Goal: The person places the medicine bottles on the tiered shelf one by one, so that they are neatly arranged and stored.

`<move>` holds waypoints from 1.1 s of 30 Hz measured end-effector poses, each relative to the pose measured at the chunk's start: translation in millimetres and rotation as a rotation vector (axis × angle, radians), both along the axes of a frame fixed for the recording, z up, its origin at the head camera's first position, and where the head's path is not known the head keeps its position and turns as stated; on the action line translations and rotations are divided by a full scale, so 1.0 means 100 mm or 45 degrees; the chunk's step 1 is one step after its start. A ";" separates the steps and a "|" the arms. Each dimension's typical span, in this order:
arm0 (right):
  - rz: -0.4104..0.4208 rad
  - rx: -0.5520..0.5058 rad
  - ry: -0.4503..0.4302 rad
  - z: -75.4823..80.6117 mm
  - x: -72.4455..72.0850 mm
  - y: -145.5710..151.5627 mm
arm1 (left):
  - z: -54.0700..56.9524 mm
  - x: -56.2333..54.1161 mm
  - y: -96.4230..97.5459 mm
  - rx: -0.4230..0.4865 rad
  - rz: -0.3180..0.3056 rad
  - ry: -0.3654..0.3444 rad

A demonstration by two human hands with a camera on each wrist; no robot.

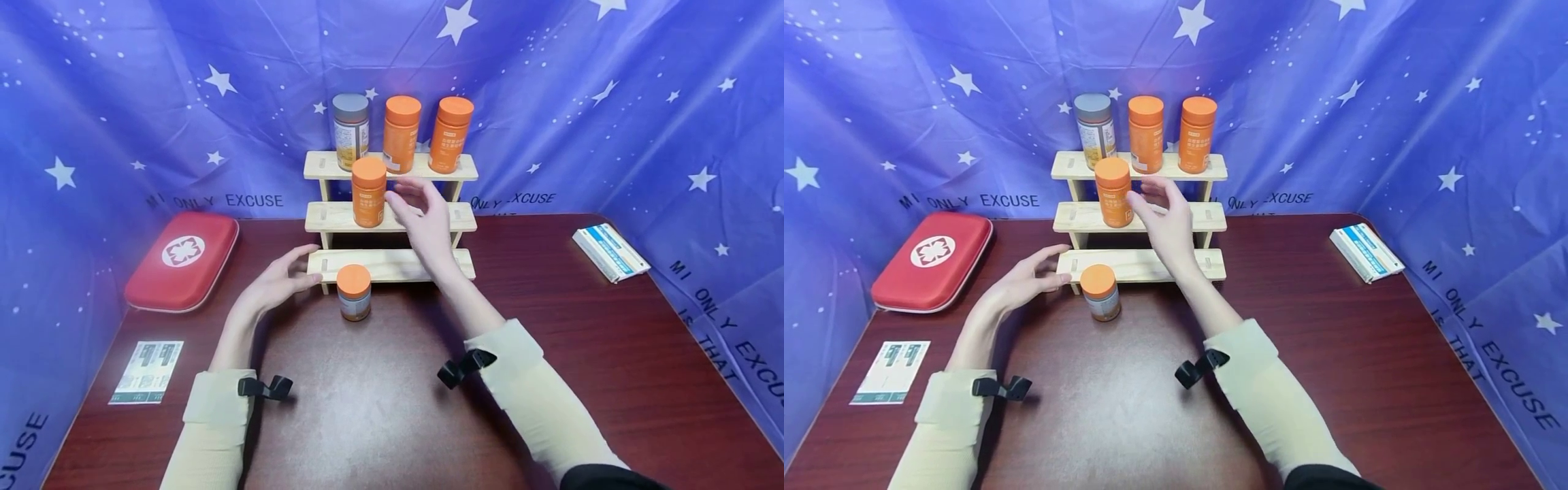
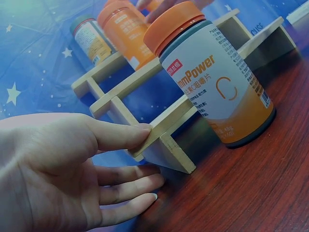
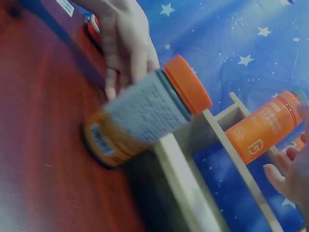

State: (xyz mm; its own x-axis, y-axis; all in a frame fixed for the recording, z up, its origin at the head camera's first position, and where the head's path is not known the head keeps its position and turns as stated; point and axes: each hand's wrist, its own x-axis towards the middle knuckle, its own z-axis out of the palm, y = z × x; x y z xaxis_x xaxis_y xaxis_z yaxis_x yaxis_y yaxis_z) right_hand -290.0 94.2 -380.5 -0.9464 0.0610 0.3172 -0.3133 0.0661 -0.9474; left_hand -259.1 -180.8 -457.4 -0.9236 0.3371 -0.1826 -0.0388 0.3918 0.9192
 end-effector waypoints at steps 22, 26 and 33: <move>0.225 -0.092 -0.097 -0.68 0.65 0.18 | 0.00 0.02 -0.01 -0.004 0.006 -0.004; 0.270 -0.092 -0.123 -0.72 0.66 0.18 | -0.01 0.02 -0.01 -0.009 -0.003 -0.006; 0.415 -0.010 -0.122 -0.73 0.67 0.15 | 0.02 0.02 0.00 -0.009 0.003 0.002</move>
